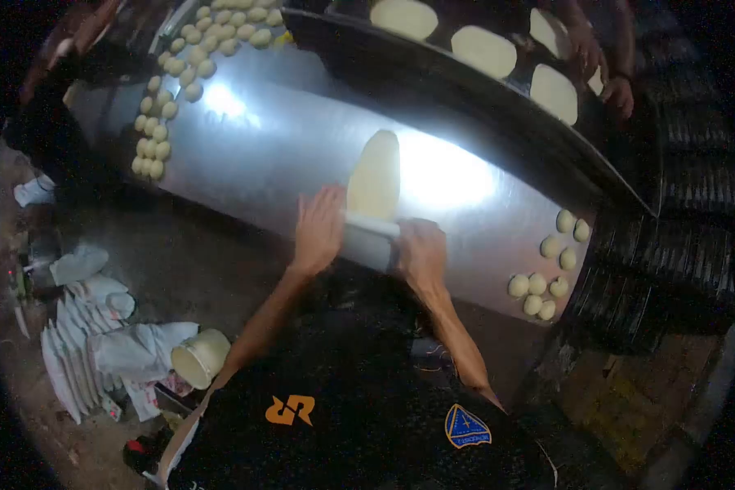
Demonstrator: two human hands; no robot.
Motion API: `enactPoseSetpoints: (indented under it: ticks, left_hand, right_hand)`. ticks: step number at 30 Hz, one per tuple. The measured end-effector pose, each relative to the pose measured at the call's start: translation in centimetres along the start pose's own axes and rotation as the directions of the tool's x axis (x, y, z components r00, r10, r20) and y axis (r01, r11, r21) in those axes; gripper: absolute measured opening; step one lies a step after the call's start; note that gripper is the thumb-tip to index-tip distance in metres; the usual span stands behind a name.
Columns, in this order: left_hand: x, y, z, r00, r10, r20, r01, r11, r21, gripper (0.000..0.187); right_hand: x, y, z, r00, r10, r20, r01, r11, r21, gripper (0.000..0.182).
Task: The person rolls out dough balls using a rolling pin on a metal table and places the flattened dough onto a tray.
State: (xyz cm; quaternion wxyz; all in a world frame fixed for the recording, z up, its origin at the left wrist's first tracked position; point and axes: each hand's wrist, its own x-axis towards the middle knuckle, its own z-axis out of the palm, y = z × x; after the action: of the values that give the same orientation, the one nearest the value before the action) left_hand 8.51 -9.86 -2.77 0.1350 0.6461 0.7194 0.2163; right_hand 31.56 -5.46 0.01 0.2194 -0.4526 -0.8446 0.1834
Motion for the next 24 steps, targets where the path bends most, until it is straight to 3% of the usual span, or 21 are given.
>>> enactPoseSetpoints:
  ticks: [1, 2, 4, 5, 6, 7, 9, 10, 11, 13, 15, 16, 17, 19, 20, 21, 22, 23, 24]
  left_hand:
    - [2.0, -0.1, -0.4, 0.999, -0.035, -0.021, 0.03, 0.979, -0.204, 0.05]
    - [4.0, -0.2, -0.3, 0.999, -0.032, -0.043, 0.022, 0.977, -0.21, 0.05]
    - [7.8, 0.1, 0.5, 0.996, 0.04, -0.082, -0.023, 0.98, 0.199, 0.046]
    - [8.7, 1.0, 0.8, 0.994, 0.039, -0.101, -0.019, 0.983, 0.184, 0.046]
    - [9.6, 2.1, 0.9, 0.998, 0.042, 0.045, -0.051, 0.972, 0.231, 0.05]
    - [10.6, 2.8, 0.7, 0.982, 0.041, 0.183, -0.091, 0.957, 0.274, 0.054]
    - [11.3, 3.5, 1.9, 0.967, -0.081, 0.242, 0.077, 0.997, 0.027, 0.052]
    - [11.6, 4.0, 1.7, 0.972, -0.102, 0.21, 0.093, 0.994, 0.054, 0.051]
    - [11.7, 4.6, 0.8, 0.97, -0.16, 0.182, 0.165, 0.986, -0.009, 0.048]
    - [13.3, 3.8, -0.3, 0.966, -0.205, 0.155, 0.22, 0.971, -0.089, 0.045]
    - [14.7, 1.5, -1.3, 0.838, -0.059, 0.543, 0.277, 0.902, -0.33, 0.035]
    - [14.9, 0.4, -2.1, 0.871, 0.137, 0.472, 0.072, 0.914, -0.399, 0.028]
    - [14.8, -0.1, -3.0, 0.87, 0.144, 0.471, 0.064, 0.915, -0.398, 0.028]
    - [13.4, -0.6, -4.5, 0.864, 0.26, 0.431, 0.098, 0.753, -0.651, 0.025]
    - [12.7, -0.4, -5.3, 0.846, 0.171, 0.505, 0.226, 0.742, -0.631, 0.029]
    - [12.1, -0.5, -5.1, 0.839, 0.188, 0.511, 0.211, 0.752, -0.624, 0.029]
    - [11.5, -0.6, -4.5, 0.81, 0.085, 0.58, 0.482, 0.468, -0.741, 0.031]
    - [11.1, -0.4, -4.2, 0.743, 0.013, 0.669, 0.664, 0.104, -0.74, 0.033]
    - [11.2, 0.5, -4.4, 0.734, -0.037, 0.678, 0.678, 0.083, -0.73, 0.036]
  right_hand:
    - [0.8, 1.0, -1.0, 1.0, -0.014, -0.019, 0.014, 1.0, -0.011, 0.035]
    - [1.4, 2.3, -2.4, 0.993, 0.089, -0.072, -0.094, 0.993, -0.077, 0.033]
    - [3.6, 5.0, -4.7, 0.959, 0.248, -0.138, -0.269, 0.948, -0.17, 0.031]
    - [4.8, 6.6, -5.6, 0.939, 0.308, -0.15, -0.334, 0.92, -0.204, 0.03]
    - [5.6, 8.3, -6.0, 0.935, 0.333, -0.125, -0.352, 0.917, -0.189, 0.034]
    - [6.2, 9.1, -5.6, 0.94, 0.309, -0.143, -0.334, 0.92, -0.206, 0.034]
    - [7.7, 9.4, -4.8, 0.971, 0.103, -0.216, -0.202, 0.839, -0.505, 0.045]
    - [7.8, 9.6, -3.1, 0.973, 0.106, -0.204, -0.15, 0.965, -0.216, 0.051]
    - [8.3, 9.4, -1.3, 0.977, 0.103, -0.186, -0.086, 0.992, 0.096, 0.058]
    - [11.6, 7.1, 0.5, 0.994, -0.107, -0.014, 0.108, 0.992, 0.064, 0.067]
    - [13.7, 5.0, 1.6, 0.997, 0.029, 0.07, -0.038, 0.992, 0.117, 0.062]
    - [14.6, 4.1, 1.0, 0.995, -0.01, 0.101, 0.004, 0.998, 0.063, 0.049]
    - [15.2, 3.8, 0.3, 0.996, -0.008, 0.094, 0.003, 0.998, 0.06, 0.049]
    - [15.7, 4.0, -0.9, 0.945, -0.161, 0.284, 0.134, 0.985, 0.112, 0.038]
    - [15.5, 4.9, -1.1, 0.919, -0.343, 0.194, 0.321, 0.937, 0.138, 0.027]
    - [15.1, 4.3, -2.1, 0.928, -0.33, 0.174, 0.31, 0.942, 0.132, 0.027]
    - [14.5, 3.6, -3.3, 0.914, 0.004, 0.407, -0.202, 0.872, 0.445, 0.022]
    - [13.7, 3.1, -4.1, 0.705, 0.185, 0.685, -0.666, 0.504, 0.55, 0.019]
    - [12.4, 3.5, -3.9, 0.798, 0.122, 0.59, -0.571, 0.468, 0.675, 0.022]
